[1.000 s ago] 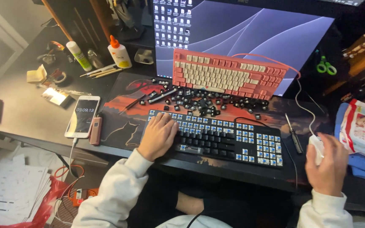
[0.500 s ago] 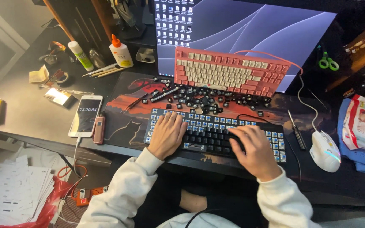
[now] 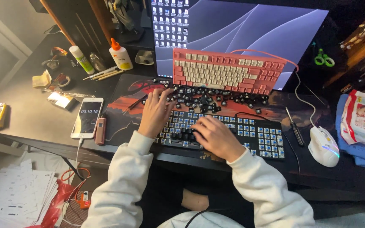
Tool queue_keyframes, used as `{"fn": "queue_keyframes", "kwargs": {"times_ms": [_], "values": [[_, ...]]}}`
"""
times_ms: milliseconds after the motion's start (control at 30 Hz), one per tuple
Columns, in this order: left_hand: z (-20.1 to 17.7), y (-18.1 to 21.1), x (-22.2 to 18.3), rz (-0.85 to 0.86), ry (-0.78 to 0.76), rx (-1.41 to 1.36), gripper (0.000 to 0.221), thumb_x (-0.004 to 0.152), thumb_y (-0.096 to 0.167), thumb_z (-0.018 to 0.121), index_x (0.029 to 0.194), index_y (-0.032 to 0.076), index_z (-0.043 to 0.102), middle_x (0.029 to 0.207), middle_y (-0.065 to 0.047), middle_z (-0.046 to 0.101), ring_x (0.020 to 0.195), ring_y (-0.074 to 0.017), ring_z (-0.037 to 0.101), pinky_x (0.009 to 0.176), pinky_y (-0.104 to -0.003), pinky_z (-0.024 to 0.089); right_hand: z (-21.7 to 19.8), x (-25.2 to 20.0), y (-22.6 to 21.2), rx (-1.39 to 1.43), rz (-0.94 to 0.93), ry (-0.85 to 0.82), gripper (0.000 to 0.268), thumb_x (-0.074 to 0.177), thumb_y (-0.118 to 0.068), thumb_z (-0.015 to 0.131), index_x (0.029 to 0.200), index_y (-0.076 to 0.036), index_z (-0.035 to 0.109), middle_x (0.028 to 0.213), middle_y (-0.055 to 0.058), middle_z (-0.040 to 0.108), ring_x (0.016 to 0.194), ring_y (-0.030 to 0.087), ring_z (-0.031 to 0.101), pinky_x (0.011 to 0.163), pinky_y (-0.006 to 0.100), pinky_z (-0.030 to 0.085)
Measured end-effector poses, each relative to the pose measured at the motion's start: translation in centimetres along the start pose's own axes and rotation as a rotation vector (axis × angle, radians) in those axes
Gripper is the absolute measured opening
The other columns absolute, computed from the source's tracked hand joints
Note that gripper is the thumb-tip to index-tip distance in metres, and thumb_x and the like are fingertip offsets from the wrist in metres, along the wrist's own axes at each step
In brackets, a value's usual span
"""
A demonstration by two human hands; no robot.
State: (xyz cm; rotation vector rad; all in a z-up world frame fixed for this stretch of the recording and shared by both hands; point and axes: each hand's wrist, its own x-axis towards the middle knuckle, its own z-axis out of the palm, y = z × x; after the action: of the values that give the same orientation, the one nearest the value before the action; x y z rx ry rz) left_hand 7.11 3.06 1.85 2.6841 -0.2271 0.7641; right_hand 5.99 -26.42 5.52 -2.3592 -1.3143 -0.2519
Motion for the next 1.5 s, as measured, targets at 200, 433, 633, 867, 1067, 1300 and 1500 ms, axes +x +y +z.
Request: {"fn": "queue_keyframes", "kwargs": {"times_ms": [200,433,633,867,1067,1300,1500], "values": [[0.3,-0.7,-3.8,-0.031,0.102,-0.056,0.021,0.128,0.034,0.067,0.123,0.018,0.08,0.109,-0.005,0.068,0.1,-0.033,0.069,0.083,-0.043,0.053,2.5,3.6,-2.4,0.011,-0.132,-0.158,0.032,0.125,-0.028,0.066,0.132,-0.005,0.087,0.124,0.019,0.081,0.118,0.032,0.076,0.1,0.043,0.063],[0.2,-2.9,-6.5,-0.05,0.299,-0.174,0.026,0.119,0.015,0.072,0.094,0.018,0.072,0.084,-0.002,0.055,0.083,-0.0314,0.063,0.081,-0.042,0.05,7.1,4.6,-0.8,0.025,-0.123,-0.135,0.03,0.108,-0.034,0.087,0.116,-0.006,0.079,0.108,0.009,0.071,0.095,0.036,0.079,0.075,0.049,0.067],[-0.9,-1.8,-6.0,-0.094,0.269,-0.341,0.03,0.12,0.015,0.071,0.09,0.017,0.072,0.082,-0.004,0.056,0.081,-0.0322,0.064,0.082,-0.042,0.051,11.0,4.8,-0.1,-0.082,-0.132,-0.121,0.033,0.103,-0.036,0.09,0.11,-0.006,0.076,0.099,0.007,0.067,0.079,0.037,0.079,0.064,0.049,0.064],[-0.6,-1.8,-6.0,-0.094,0.269,-0.345,0.032,0.121,0.015,0.07,0.089,0.017,0.073,0.081,-0.004,0.056,0.081,-0.0324,0.064,0.082,-0.041,0.053,15.3,3.3,0.6,-0.364,-0.29,0.037,0.05,0.095,-0.05,0.097,0.106,-0.012,0.067,0.084,0.003,0.058,0.076,0.037,0.078,0.068,0.047,0.066],[-0.2,-2.2,-6.1,-0.105,0.233,-0.342,0.031,0.121,0.016,0.069,0.09,0.018,0.072,0.083,-0.004,0.059,0.084,-0.0304,0.064,0.084,-0.04,0.053,16.9,3.3,0.2,-0.624,-0.36,0.19,0.055,0.081,-0.054,0.093,0.1,-0.02,0.054,0.081,-0.004,0.045,0.065,0.026,0.063,0.065,0.041,0.06],[-0.5,-2.3,-6.2,-0.099,0.225,-0.332,0.033,0.122,0.018,0.069,0.089,0.017,0.072,0.083,-0.004,0.059,0.085,-0.0309,0.065,0.084,-0.04,0.052,16.6,3.6,0.0,-0.569,-0.427,0.364,0.046,0.091,-0.052,0.088,0.103,-0.015,0.063,0.098,0.006,0.054,0.086,0.033,0.064,0.075,0.047,0.06],[-0.2,-2.6,-6.2,-0.11,0.174,-0.302,0.03,0.119,0.018,0.071,0.09,0.017,0.072,0.084,-0.006,0.062,0.09,-0.0351,0.067,0.087,-0.043,0.055,15.9,4.1,-0.6,-0.518,-0.374,0.386,0.038,0.09,-0.049,0.087,0.094,-0.021,0.062,0.096,-0.002,0.054,0.084,0.027,0.065,0.073,0.045,0.059]]}}
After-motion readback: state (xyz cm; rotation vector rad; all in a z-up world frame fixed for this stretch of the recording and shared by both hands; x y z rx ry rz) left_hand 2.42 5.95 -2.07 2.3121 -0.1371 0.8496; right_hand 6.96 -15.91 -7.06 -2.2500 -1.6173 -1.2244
